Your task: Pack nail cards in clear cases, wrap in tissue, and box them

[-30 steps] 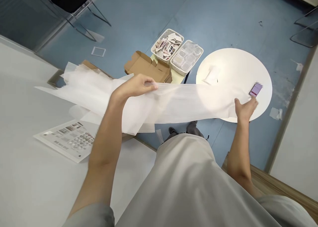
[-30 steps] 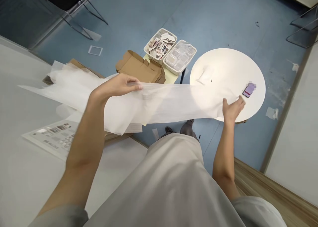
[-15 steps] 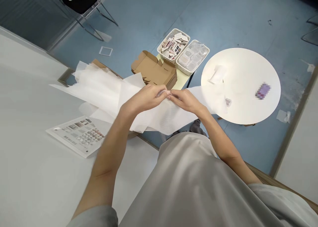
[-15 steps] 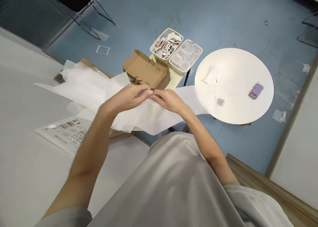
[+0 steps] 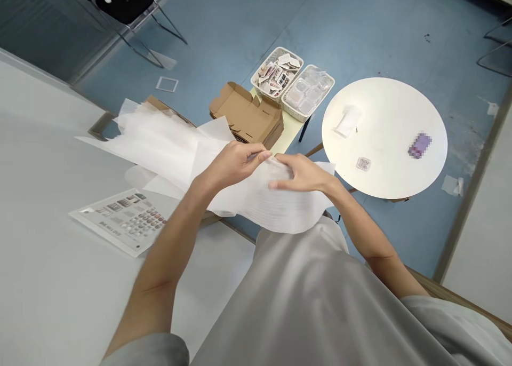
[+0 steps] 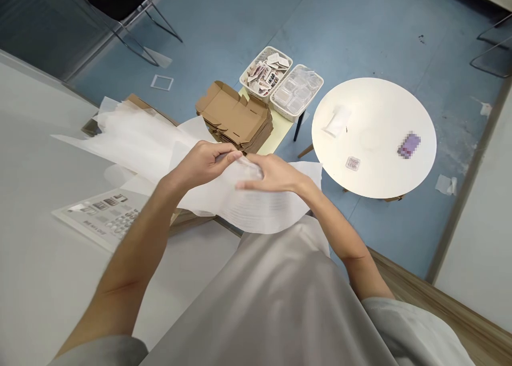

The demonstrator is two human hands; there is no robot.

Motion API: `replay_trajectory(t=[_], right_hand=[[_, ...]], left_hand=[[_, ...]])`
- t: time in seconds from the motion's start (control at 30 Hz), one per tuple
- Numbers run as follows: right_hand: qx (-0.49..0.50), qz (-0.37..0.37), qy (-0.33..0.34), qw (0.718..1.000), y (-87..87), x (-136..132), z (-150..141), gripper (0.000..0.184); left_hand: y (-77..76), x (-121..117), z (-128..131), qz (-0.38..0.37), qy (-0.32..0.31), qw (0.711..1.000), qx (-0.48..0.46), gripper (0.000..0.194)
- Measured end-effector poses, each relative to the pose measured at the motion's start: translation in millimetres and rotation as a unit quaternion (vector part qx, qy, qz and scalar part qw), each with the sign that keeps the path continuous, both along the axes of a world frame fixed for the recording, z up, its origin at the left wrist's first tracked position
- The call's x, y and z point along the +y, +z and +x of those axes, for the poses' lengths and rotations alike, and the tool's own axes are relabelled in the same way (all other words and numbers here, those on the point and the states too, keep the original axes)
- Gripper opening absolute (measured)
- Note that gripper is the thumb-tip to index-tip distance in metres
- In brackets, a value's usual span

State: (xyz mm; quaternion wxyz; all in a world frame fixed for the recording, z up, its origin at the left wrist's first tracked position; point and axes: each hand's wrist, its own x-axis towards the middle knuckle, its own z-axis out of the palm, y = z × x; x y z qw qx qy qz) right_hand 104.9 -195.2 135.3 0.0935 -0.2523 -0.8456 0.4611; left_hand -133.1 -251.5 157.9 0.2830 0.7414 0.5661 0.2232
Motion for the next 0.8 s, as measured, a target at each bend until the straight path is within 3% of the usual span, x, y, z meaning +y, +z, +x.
replay_trajectory(t=[0.13,0.27,0.4,0.6,0.8], right_hand=[[-0.115,0.045,0.093,0.988,13.1,-4,5,0.02],[-0.058,0.044,0.088,0.993,16.6,6,5,0.02],[-0.059,0.047,0.062,0.995,14.3,15,2,0.029],[-0.18,0.095,0.114,0.972,4.2,4,2,0.035],[-0.071,0.009,0.126,0.989,4.8,-36,18,0.071]], left_hand=[[10.8,-10,0,0.003,-0.051,0.998,0.039,0.041],[12.8,-23,10,0.041,-0.105,0.991,0.075,0.045],[2.4,-27,14,0.025,-0.107,0.988,0.104,0.036],[-7.5,-24,7,0.006,-0.121,0.982,0.147,0.018],[-5.1,-45,1,0.047,-0.227,0.969,0.088,0.044]])
